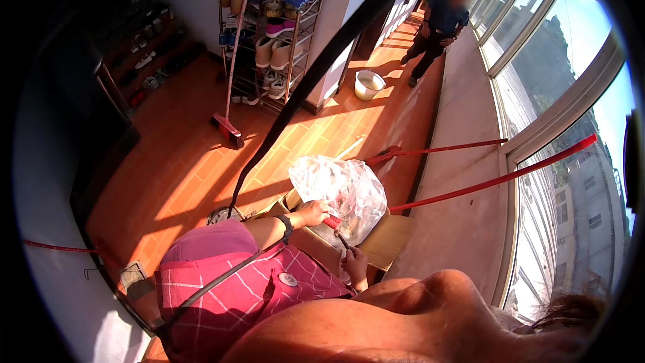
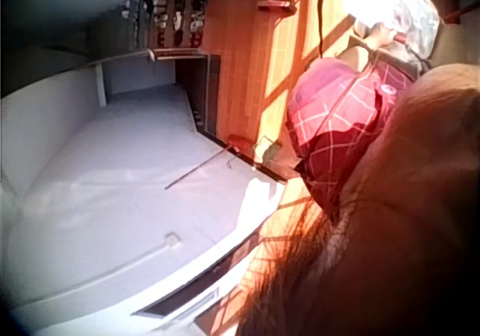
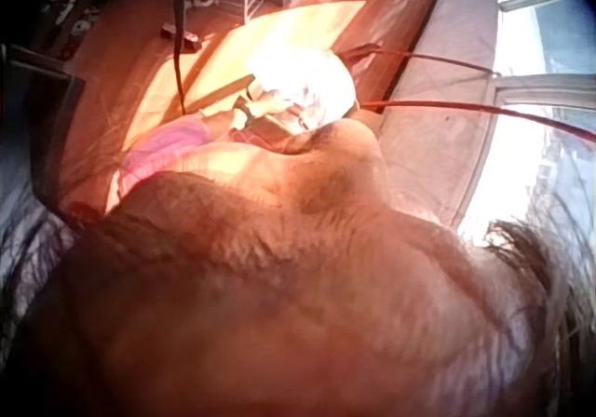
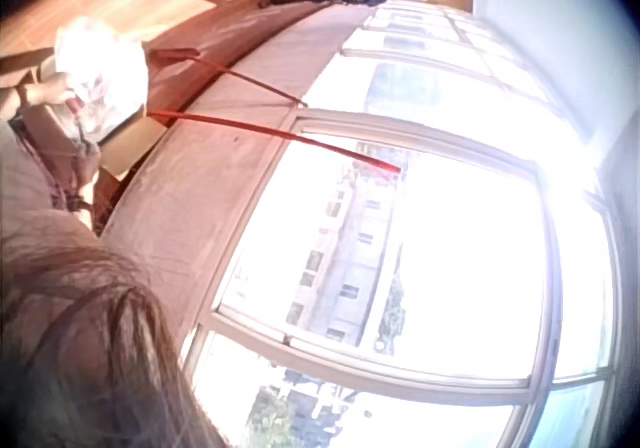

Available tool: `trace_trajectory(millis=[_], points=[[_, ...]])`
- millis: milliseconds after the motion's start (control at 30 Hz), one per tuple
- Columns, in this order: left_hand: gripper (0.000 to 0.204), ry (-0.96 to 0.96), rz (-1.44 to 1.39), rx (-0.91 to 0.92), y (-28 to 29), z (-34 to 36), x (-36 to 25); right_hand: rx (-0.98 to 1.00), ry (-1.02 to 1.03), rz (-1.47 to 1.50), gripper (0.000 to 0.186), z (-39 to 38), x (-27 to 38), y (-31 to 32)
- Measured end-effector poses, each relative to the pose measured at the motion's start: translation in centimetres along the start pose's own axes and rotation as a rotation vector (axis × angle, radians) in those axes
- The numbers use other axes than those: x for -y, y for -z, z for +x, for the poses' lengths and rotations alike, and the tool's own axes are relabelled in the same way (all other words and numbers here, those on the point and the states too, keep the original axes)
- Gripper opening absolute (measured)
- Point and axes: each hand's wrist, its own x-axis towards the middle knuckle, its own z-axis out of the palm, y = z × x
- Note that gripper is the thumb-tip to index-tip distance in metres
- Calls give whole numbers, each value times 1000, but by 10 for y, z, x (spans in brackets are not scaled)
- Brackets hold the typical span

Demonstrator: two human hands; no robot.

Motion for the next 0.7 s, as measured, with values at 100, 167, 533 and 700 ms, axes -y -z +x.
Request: trace_trajectory(millis=[100,167,533,700], points=[[16,-49,-16,-8,-4,0,0,-14,-31,-21,23,-1,0,-3],[16,-35,-28,-32,-4,-3,1,-13,-29,-19,23,-2,1,-6],[17,56,-43,-95,13,-1,6,-29,78,-150,22,1,-7,-5],[19,406,-239,-197,43,36,-10,-38,-45,-73,23,-3,4,6]])
